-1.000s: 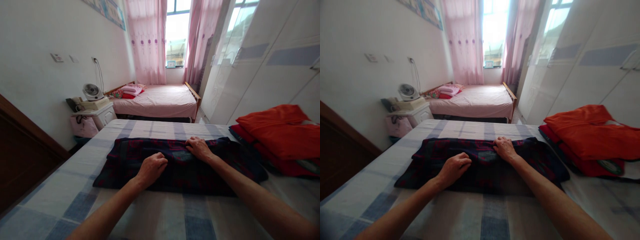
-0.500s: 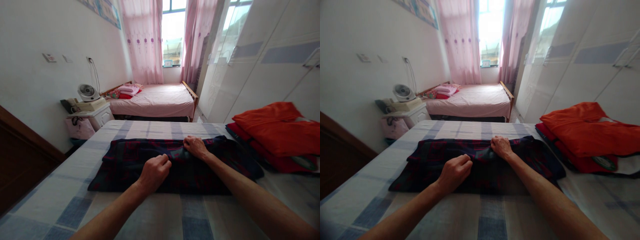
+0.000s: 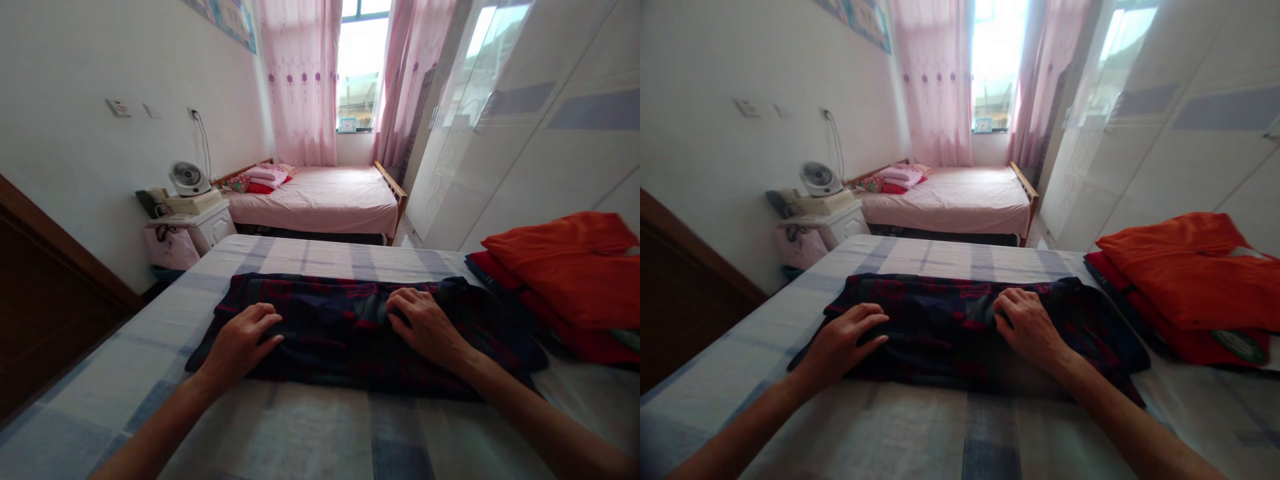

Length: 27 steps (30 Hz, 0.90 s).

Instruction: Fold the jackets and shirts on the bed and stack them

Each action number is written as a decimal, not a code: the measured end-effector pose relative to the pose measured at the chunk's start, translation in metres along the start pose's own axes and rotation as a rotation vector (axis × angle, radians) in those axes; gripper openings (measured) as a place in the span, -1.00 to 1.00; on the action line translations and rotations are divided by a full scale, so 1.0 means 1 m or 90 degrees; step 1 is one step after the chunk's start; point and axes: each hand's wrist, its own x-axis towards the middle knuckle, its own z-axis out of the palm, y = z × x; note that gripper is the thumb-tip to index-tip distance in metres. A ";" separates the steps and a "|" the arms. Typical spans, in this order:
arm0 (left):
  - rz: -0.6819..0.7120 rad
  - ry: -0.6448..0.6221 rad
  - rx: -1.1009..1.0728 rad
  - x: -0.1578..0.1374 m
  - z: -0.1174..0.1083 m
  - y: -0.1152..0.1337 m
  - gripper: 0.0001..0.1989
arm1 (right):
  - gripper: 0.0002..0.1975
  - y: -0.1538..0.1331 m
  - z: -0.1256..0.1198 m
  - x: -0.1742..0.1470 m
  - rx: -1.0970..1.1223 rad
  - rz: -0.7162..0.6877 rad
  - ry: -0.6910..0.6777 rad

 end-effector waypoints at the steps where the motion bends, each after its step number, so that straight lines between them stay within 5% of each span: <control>1: 0.010 -0.014 0.006 -0.005 -0.001 -0.005 -0.75 | -0.91 0.003 -0.001 -0.007 -0.014 -0.013 -0.009; 7: 0.090 -0.072 0.104 0.002 0.000 0.006 -0.86 | -0.85 0.021 0.006 -0.014 -0.126 -0.031 -0.025; 12: 0.047 -0.104 0.076 0.014 -0.008 0.006 -0.80 | -0.85 0.026 0.003 -0.009 -0.127 -0.004 0.004; 21: -0.054 -0.107 0.030 -0.014 -0.010 -0.032 -0.74 | -0.87 0.027 0.010 -0.020 -0.081 0.106 0.048; 27: -0.084 0.043 0.132 -0.016 -0.018 -0.044 -0.69 | -0.89 0.025 0.014 -0.021 -0.051 0.146 0.112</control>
